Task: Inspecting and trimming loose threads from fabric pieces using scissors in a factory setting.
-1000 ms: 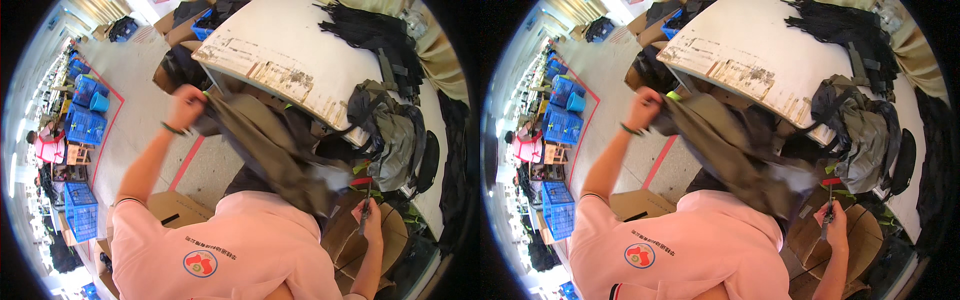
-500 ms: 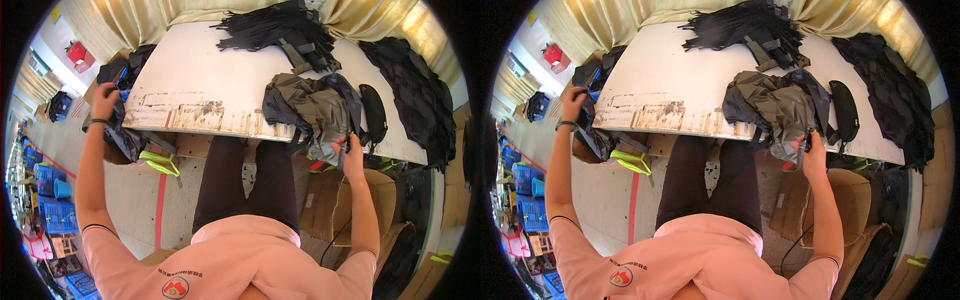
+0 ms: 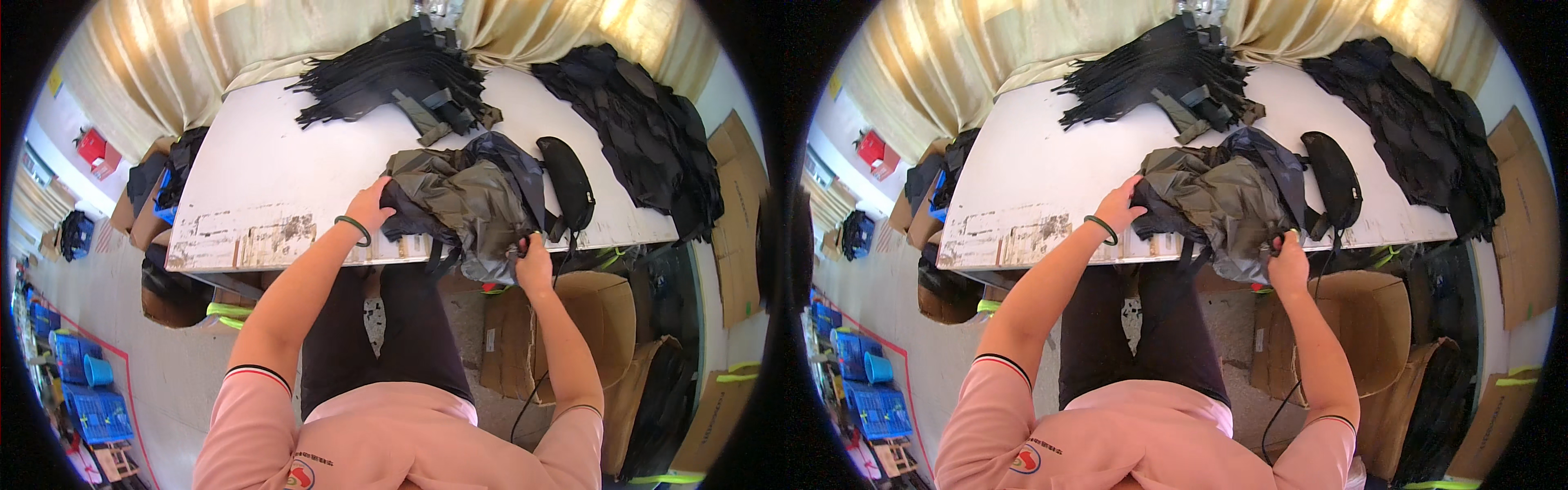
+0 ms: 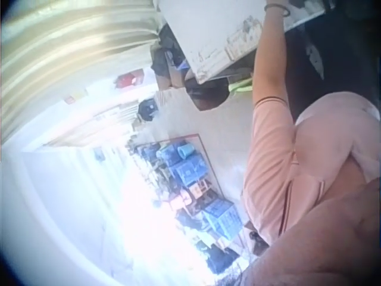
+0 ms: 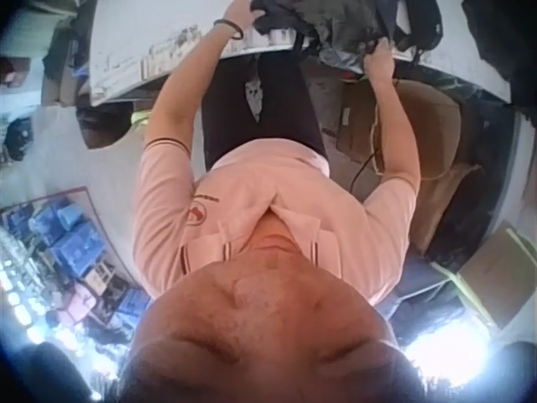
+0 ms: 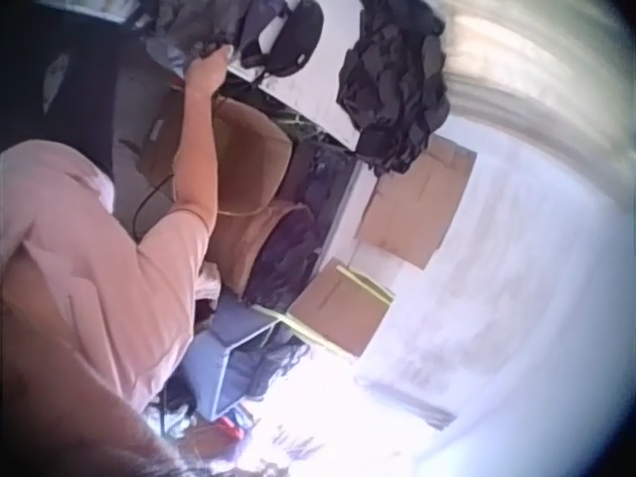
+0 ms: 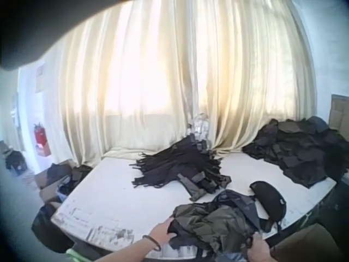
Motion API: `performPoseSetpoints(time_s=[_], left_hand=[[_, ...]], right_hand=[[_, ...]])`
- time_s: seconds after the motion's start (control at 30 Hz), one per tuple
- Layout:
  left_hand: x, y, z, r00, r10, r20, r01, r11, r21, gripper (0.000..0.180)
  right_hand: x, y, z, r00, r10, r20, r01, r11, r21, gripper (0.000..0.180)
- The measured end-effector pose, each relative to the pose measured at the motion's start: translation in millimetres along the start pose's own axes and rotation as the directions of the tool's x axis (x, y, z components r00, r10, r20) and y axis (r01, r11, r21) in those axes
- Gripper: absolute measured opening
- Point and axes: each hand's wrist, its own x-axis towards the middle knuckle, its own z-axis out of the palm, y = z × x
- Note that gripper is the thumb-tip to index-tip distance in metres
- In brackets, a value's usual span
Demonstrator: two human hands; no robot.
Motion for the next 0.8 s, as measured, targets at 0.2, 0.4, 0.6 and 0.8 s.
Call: performPoseSetpoints(time_s=[0.2,0.4,0.6,0.8], left_hand=[[22.3,11.3,-18.9,0.959,0.021,-0.284,-0.022,1.000,0.002,0.022],[23.7,56.9,-157.8,0.584,0.218,-0.782,-0.258,0.963,0.077,0.009],[-35.3,84.8,-223.5,0.736,0.126,-0.665,-0.134,0.990,0.040,0.008],[-140.5,15.9,-183.3,0.869,-0.389,0.304,0.348,0.920,0.182,0.017]], right_hand=[[11.5,7.4,17.8,1.000,-0.019,-0.002,0.019,0.984,0.180,0.025],[33.0,-39.4,8.2,0.993,-0.060,-0.103,0.095,0.918,0.386,0.044],[45.5,-70.8,52.2,0.982,-0.139,-0.126,0.186,0.803,0.566,0.046],[16.7,-145.8,97.6,0.908,-0.415,0.051,0.280,0.694,0.664,0.049]])
